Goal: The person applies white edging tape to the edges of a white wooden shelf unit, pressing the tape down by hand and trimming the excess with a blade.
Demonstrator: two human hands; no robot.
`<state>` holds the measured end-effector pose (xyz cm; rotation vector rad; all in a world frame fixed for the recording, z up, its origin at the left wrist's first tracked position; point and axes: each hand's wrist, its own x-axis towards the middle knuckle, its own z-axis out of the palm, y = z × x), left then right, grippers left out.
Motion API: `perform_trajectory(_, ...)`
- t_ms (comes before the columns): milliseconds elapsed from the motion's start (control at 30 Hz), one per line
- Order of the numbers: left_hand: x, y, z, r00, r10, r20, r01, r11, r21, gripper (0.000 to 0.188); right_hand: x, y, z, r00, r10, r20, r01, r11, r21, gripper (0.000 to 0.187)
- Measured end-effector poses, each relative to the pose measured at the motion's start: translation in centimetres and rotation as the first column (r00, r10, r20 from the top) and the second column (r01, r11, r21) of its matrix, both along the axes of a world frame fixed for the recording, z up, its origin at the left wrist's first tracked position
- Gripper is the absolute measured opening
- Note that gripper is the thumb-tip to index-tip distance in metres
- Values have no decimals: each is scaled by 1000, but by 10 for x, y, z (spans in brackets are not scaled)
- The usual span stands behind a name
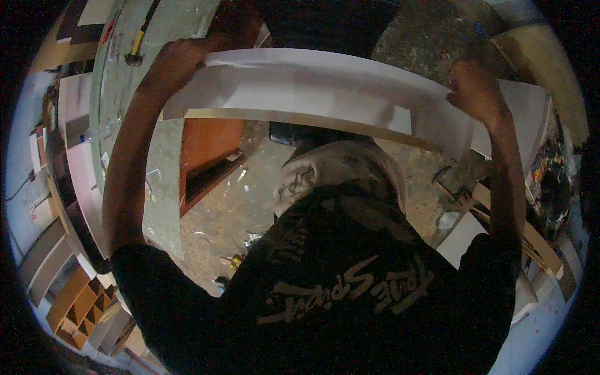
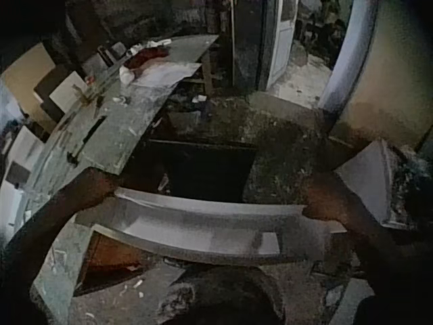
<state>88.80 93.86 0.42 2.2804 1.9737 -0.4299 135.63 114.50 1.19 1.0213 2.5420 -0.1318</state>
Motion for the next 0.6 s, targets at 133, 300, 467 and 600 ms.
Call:
perform_trajectory(133,-11,-3,-2,999,3,-48,-3,1000,3,41,4,-1,0,990,39,-136,-40,999,-3,23)
perform_trajectory(300,-20,-6,-1,996,-81,-34,82,995,51,34,7,-3,2,984,63,-168,-61,998,17,23)
perform_trajectory(467,-11,-5,1,993,-67,-93,68,998,6,37,6,-1,-1,996,-3,-84,0,1000,-31,26)
perform_trajectory(600,-2,-2,16,991,65,113,-62,997,-36,40,11,-7,8,985,63,-159,-62,998,16,28)
